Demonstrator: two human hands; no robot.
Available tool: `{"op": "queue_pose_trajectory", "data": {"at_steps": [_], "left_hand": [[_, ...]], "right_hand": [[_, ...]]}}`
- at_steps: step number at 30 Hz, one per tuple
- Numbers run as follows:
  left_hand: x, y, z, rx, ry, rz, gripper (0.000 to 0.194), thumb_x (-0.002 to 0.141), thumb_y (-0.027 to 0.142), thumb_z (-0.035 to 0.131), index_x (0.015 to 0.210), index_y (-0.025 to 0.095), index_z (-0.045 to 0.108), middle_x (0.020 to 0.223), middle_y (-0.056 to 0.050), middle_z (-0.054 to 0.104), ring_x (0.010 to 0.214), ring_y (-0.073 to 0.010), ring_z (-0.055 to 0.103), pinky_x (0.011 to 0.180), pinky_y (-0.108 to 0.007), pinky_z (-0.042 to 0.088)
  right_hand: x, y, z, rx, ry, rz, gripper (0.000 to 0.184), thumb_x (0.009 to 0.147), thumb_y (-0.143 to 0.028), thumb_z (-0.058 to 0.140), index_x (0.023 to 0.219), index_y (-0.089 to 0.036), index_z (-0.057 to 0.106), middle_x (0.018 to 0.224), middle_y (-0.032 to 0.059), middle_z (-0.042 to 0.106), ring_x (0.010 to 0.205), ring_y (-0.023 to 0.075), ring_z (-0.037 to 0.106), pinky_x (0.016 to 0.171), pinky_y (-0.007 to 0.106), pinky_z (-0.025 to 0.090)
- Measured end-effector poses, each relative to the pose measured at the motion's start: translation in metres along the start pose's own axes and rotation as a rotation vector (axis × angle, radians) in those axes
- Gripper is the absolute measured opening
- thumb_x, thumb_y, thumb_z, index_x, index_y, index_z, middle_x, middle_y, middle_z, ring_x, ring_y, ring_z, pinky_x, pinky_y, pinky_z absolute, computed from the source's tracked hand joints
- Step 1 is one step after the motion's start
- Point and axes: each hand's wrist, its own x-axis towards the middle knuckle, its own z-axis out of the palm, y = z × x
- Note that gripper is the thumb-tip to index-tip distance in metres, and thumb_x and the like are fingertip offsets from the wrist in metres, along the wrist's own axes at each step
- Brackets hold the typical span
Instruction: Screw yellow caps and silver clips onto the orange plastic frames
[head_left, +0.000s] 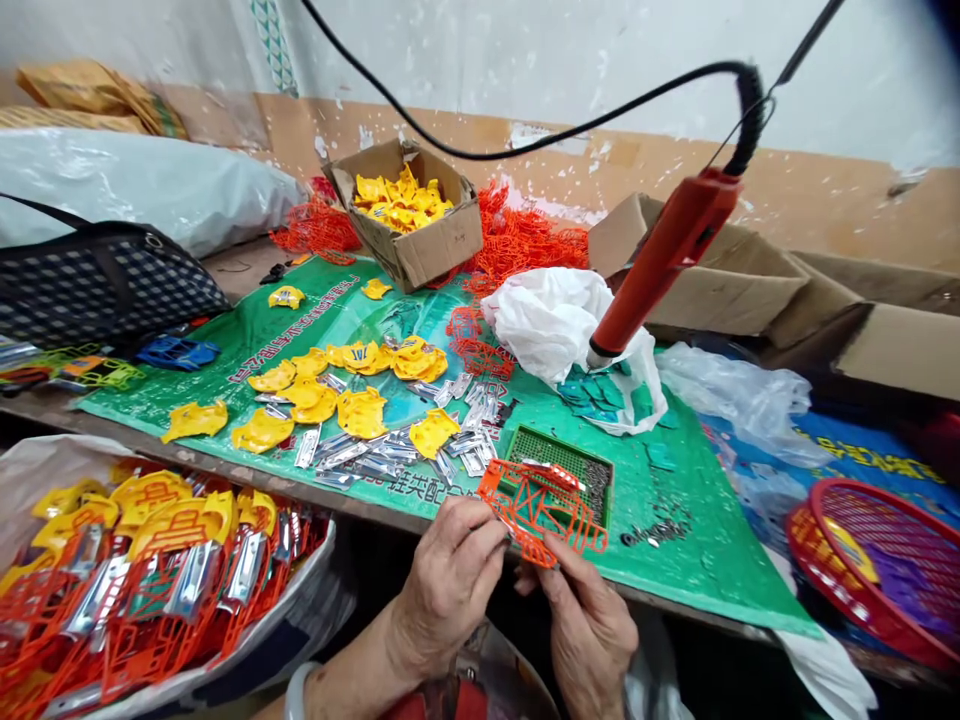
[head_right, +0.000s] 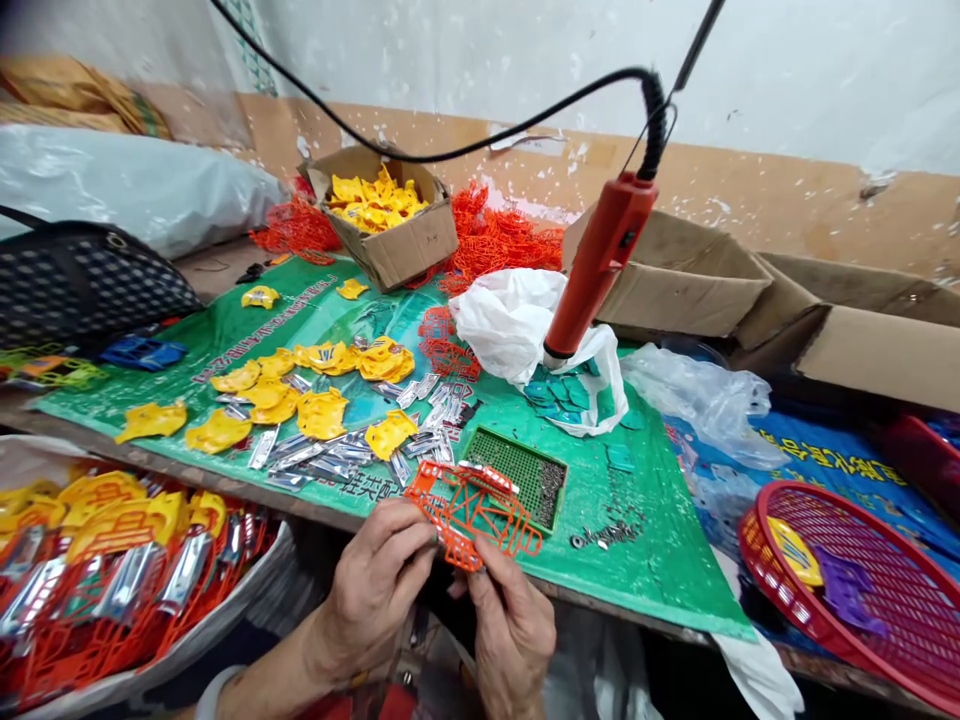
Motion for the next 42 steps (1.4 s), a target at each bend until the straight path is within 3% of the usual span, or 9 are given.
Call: {"op": "queue_pose_trajectory", "data": {"at_steps": [5, 14, 21, 26, 32, 37, 39, 42], "left_hand": [[-0.004, 0.0, 0.003, -0.132, 0.002, -0.098, 0.029, 0.086, -0.002, 0.052, 0.104, 0.02, 0.058, 0.098, -0.005, 0.059, 0.088, -0.0131, 0.063, 0.077, -0.023, 0.056], [-0.003, -0.001, -0.001, -0.089, -0.057, 0.022, 0.029, 0.086, -0.005, 0.05, 0.105, 0.015, 0.059, 0.103, -0.01, 0.063, 0.096, -0.0143, 0.065, 0.085, -0.022, 0.056], [0.005, 0.0, -0.007, -0.027, -0.114, 0.08, 0.023, 0.086, -0.004, 0.05, 0.098, 0.013, 0.058, 0.092, -0.011, 0.069, 0.086, -0.0161, 0.068, 0.079, -0.023, 0.057], [0.01, 0.005, -0.014, 0.053, -0.203, 0.091, 0.03, 0.087, -0.001, 0.047, 0.114, 0.01, 0.054, 0.093, -0.011, 0.071, 0.086, -0.0201, 0.069, 0.079, -0.031, 0.058], [0.012, 0.009, -0.024, 0.107, -0.323, 0.008, 0.041, 0.086, 0.002, 0.05, 0.127, 0.01, 0.047, 0.09, -0.009, 0.069, 0.083, -0.0227, 0.065, 0.073, -0.035, 0.057], [0.016, 0.012, -0.027, 0.145, -0.388, 0.039, 0.043, 0.087, 0.003, 0.046, 0.13, 0.007, 0.044, 0.094, -0.011, 0.068, 0.086, -0.0243, 0.063, 0.073, -0.035, 0.055], [0.019, 0.015, -0.027, 0.155, -0.477, 0.028, 0.036, 0.088, 0.003, 0.043, 0.123, 0.008, 0.049, 0.093, -0.01, 0.067, 0.085, -0.0242, 0.062, 0.073, -0.036, 0.054], [0.024, 0.018, -0.027, 0.171, -0.656, -0.052, 0.021, 0.088, 0.005, 0.043, 0.099, 0.014, 0.059, 0.092, -0.009, 0.066, 0.084, -0.0241, 0.061, 0.073, -0.037, 0.053]], "right_hand": [[0.001, -0.002, 0.002, -0.052, 0.007, -0.064, 0.028, 0.079, -0.017, 0.071, 0.101, -0.034, 0.076, 0.07, -0.003, 0.077, 0.05, 0.0135, 0.068, 0.052, 0.02, 0.059], [0.002, 0.011, -0.011, -0.218, -0.063, -0.283, 0.028, 0.083, -0.014, 0.066, 0.107, -0.027, 0.073, 0.083, -0.0001, 0.078, 0.059, 0.0126, 0.072, 0.06, 0.018, 0.06], [0.013, 0.0, -0.014, -0.381, -0.122, -0.488, 0.025, 0.089, -0.016, 0.06, 0.11, -0.024, 0.07, 0.081, 0.0011, 0.076, 0.063, 0.0125, 0.073, 0.061, 0.017, 0.058], [0.017, -0.008, -0.021, -0.499, -0.204, -0.585, 0.022, 0.092, -0.015, 0.055, 0.109, -0.02, 0.068, 0.079, 0.0037, 0.076, 0.064, 0.0133, 0.073, 0.061, 0.017, 0.058], [0.016, -0.011, -0.023, -0.453, -0.276, -0.52, 0.021, 0.091, -0.015, 0.056, 0.107, -0.02, 0.068, 0.075, 0.0023, 0.074, 0.058, 0.0122, 0.07, 0.058, 0.017, 0.058], [0.01, -0.001, -0.024, -0.368, -0.255, -0.402, 0.025, 0.089, -0.015, 0.059, 0.11, -0.024, 0.068, 0.079, 0.0021, 0.075, 0.058, 0.0132, 0.071, 0.057, 0.019, 0.058], [0.008, 0.003, -0.024, -0.353, -0.237, -0.371, 0.025, 0.087, -0.015, 0.061, 0.109, -0.024, 0.069, 0.078, 0.0018, 0.076, 0.057, 0.0131, 0.07, 0.057, 0.019, 0.058], [0.009, 0.002, -0.022, -0.316, -0.25, -0.303, 0.024, 0.086, -0.014, 0.063, 0.105, -0.025, 0.072, 0.073, 0.0001, 0.074, 0.054, 0.0119, 0.068, 0.055, 0.018, 0.056]]}}
